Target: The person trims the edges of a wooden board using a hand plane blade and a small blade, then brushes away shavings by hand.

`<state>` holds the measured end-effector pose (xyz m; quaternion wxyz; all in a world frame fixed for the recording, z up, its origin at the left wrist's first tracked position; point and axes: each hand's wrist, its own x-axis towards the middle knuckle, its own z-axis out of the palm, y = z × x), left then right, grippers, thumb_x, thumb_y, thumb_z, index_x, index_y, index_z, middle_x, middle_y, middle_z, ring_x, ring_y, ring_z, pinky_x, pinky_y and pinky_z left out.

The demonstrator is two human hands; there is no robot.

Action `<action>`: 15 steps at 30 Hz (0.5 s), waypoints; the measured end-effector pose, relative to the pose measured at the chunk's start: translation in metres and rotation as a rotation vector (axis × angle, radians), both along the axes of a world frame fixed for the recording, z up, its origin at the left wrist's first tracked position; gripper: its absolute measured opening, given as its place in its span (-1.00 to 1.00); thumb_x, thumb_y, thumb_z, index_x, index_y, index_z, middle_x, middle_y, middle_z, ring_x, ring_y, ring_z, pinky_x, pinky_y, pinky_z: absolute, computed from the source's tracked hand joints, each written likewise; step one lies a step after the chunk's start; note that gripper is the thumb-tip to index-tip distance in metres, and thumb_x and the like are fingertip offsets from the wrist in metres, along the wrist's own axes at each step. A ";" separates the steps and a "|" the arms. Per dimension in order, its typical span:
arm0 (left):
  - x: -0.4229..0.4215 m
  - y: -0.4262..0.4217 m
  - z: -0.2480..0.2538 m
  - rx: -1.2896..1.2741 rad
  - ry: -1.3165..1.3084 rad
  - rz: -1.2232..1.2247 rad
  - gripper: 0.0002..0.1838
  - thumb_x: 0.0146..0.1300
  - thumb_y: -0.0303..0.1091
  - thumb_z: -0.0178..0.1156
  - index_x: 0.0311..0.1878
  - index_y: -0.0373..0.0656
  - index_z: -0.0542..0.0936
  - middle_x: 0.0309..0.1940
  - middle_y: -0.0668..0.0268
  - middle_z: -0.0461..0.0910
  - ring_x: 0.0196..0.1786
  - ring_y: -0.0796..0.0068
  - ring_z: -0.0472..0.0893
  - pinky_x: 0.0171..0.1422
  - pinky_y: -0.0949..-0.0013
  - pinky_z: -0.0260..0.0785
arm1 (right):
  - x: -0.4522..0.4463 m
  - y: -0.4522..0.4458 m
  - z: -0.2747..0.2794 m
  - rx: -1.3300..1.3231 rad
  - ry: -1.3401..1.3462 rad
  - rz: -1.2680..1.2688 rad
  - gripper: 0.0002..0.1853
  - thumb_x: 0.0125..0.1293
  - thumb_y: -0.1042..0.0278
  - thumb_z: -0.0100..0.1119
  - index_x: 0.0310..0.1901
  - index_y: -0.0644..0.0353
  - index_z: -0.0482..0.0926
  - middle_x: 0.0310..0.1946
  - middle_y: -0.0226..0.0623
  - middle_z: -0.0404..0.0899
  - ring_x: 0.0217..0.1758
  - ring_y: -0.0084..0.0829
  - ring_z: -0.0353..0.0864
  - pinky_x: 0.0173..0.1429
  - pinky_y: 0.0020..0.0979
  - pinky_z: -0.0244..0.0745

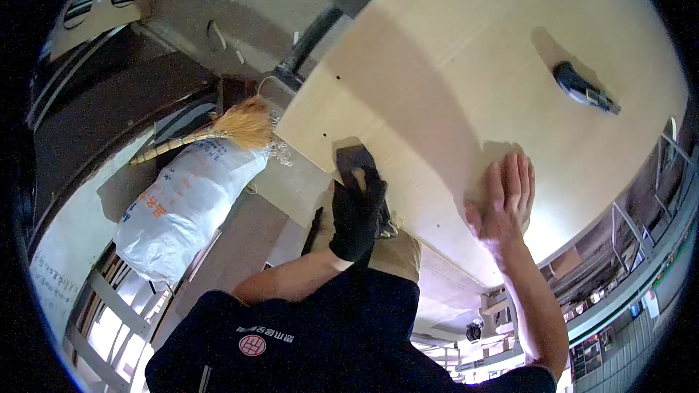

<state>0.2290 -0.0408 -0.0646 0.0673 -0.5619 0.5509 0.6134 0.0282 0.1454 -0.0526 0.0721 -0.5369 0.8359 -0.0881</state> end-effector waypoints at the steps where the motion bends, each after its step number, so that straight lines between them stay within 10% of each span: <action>1: 0.002 -0.001 0.003 0.015 -0.008 -0.012 -0.61 0.36 -0.06 0.29 -0.06 -0.23 0.54 -0.36 0.07 0.56 -0.32 0.19 0.60 -0.30 0.11 0.36 | 0.000 0.002 -0.002 0.017 0.015 -0.005 -0.27 0.45 -0.21 -0.08 0.46 0.14 0.23 0.48 0.16 0.09 0.59 0.18 0.06 0.62 0.26 -0.05; 3: 0.011 0.012 -0.012 -0.336 0.024 -0.149 -0.69 0.36 -0.12 0.31 -0.14 -0.20 0.54 -0.45 0.18 0.54 -0.43 0.34 0.59 -0.41 0.21 0.35 | 0.000 0.000 0.000 0.014 0.002 -0.017 -0.28 0.45 -0.20 -0.07 0.45 0.14 0.24 0.49 0.15 0.08 0.60 0.16 0.05 0.63 0.24 -0.07; 5: 0.012 0.022 -0.015 0.126 0.150 0.323 -0.72 0.35 -0.16 0.32 -0.17 -0.18 0.54 -0.48 0.23 0.53 -0.47 0.40 0.57 -0.43 0.27 0.36 | 0.003 0.000 0.002 0.037 -0.022 -0.045 -0.30 0.45 -0.19 -0.05 0.44 0.13 0.26 0.50 0.14 0.08 0.61 0.15 0.04 0.64 0.21 -0.08; 10: 0.002 0.039 -0.003 0.076 0.085 0.218 -0.79 0.38 -0.21 0.29 -0.17 -0.15 0.55 -0.50 0.28 0.56 -0.47 0.44 0.58 -0.41 0.30 0.40 | 0.003 -0.001 0.000 0.001 -0.004 -0.034 -0.30 0.46 -0.19 -0.04 0.45 0.13 0.27 0.50 0.12 0.12 0.61 0.13 0.04 0.64 0.19 -0.06; 15: 0.014 0.156 -0.033 -0.108 0.043 0.003 -0.60 0.41 -0.11 0.27 0.08 -0.25 0.54 -0.26 0.02 0.61 -0.24 0.06 0.63 -0.18 0.07 0.43 | 0.001 -0.004 0.001 -0.073 0.025 -0.012 -0.32 0.51 -0.13 -0.08 0.49 0.15 0.22 0.52 0.08 0.12 0.60 0.12 0.09 0.60 0.20 0.02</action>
